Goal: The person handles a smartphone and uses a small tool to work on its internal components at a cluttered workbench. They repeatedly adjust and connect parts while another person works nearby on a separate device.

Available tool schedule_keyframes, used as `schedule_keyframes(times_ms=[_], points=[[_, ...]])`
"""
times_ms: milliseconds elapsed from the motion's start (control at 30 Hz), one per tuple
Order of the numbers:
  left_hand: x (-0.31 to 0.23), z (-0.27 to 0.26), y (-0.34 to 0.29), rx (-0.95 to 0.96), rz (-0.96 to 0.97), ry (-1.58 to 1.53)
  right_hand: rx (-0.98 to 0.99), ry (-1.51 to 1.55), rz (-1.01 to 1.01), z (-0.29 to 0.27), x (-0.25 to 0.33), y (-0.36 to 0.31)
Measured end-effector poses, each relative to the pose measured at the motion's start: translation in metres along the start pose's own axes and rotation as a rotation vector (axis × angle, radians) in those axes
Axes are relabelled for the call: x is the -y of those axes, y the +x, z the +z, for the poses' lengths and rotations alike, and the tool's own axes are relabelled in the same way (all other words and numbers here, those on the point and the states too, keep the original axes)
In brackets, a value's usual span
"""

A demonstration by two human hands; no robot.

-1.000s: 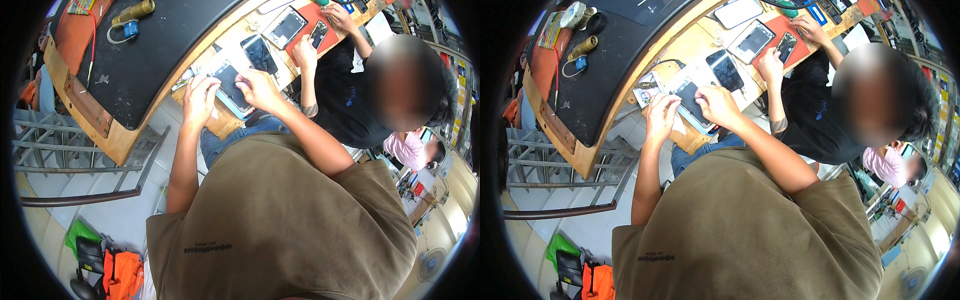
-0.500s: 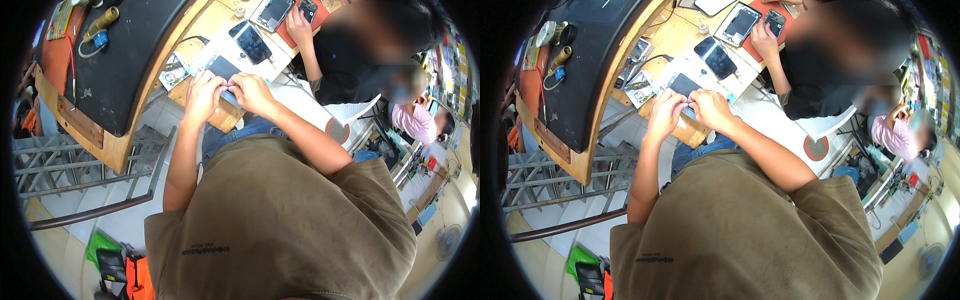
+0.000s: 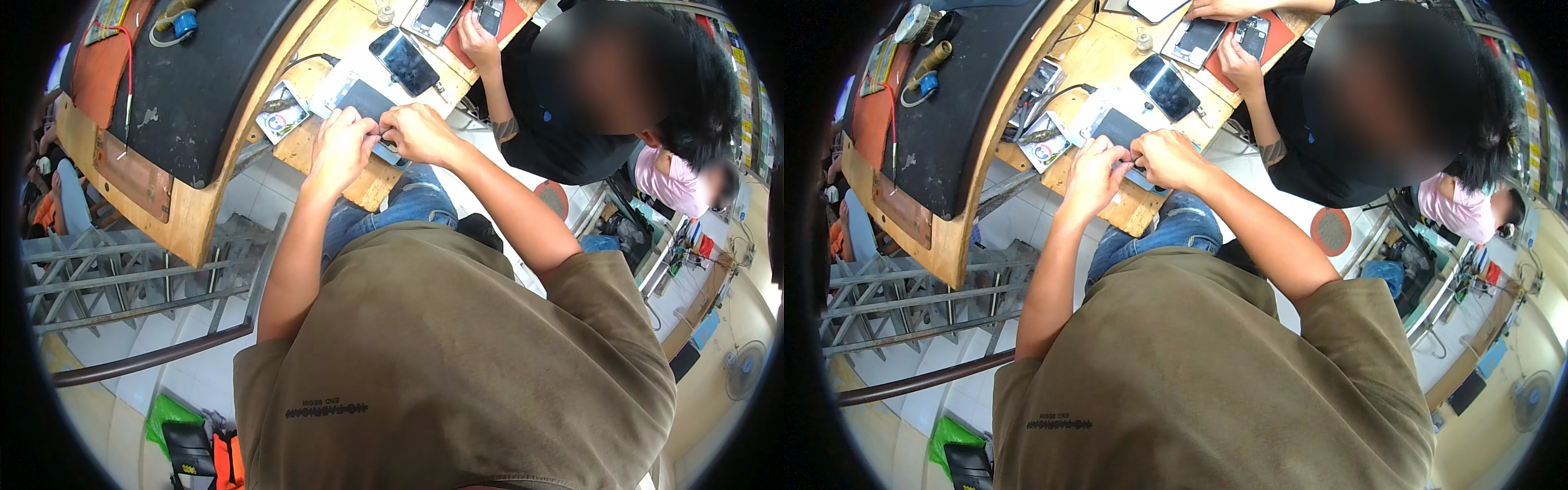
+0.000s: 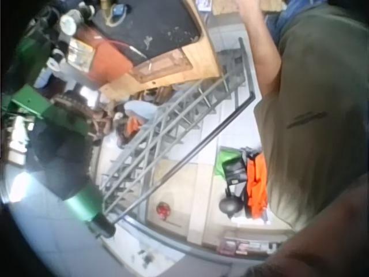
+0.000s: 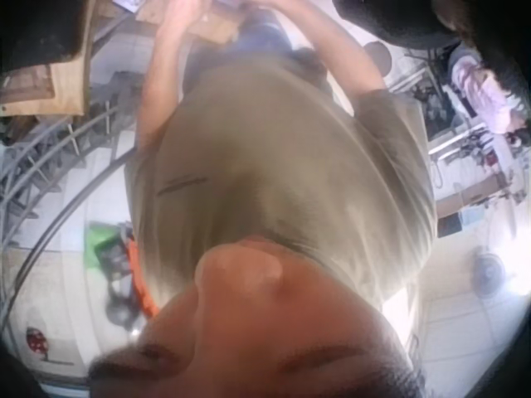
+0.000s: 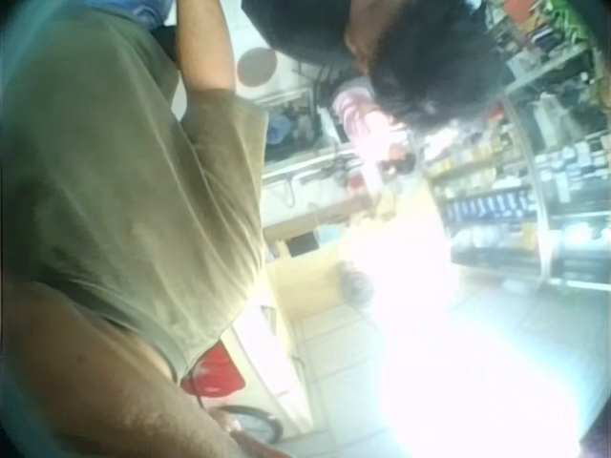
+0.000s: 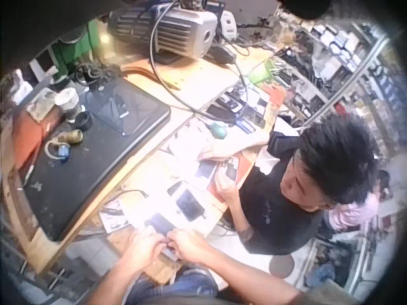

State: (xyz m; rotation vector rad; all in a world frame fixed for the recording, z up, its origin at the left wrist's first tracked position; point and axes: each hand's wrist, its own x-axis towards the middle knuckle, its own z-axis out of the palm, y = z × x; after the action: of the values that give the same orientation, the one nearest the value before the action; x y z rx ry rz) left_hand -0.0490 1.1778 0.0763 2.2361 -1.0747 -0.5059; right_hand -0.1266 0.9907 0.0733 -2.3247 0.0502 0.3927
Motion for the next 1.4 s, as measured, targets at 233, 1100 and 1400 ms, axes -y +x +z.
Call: schedule_keyframes(times_ms=[233,1100,1400], points=[[-0.011,0.004,-0.004,-0.025,-0.029,-0.045,0.038,0.076,-0.025,-0.005,-0.008,-0.006],[0.051,0.125,-0.182,-0.369,-1.062,-0.541,0.561,0.52,0.124,-0.082,-0.042,-0.049],[0.077,0.144,-0.252,-0.189,-1.266,-0.526,0.745,0.949,0.33,-0.043,-0.046,-0.042]])
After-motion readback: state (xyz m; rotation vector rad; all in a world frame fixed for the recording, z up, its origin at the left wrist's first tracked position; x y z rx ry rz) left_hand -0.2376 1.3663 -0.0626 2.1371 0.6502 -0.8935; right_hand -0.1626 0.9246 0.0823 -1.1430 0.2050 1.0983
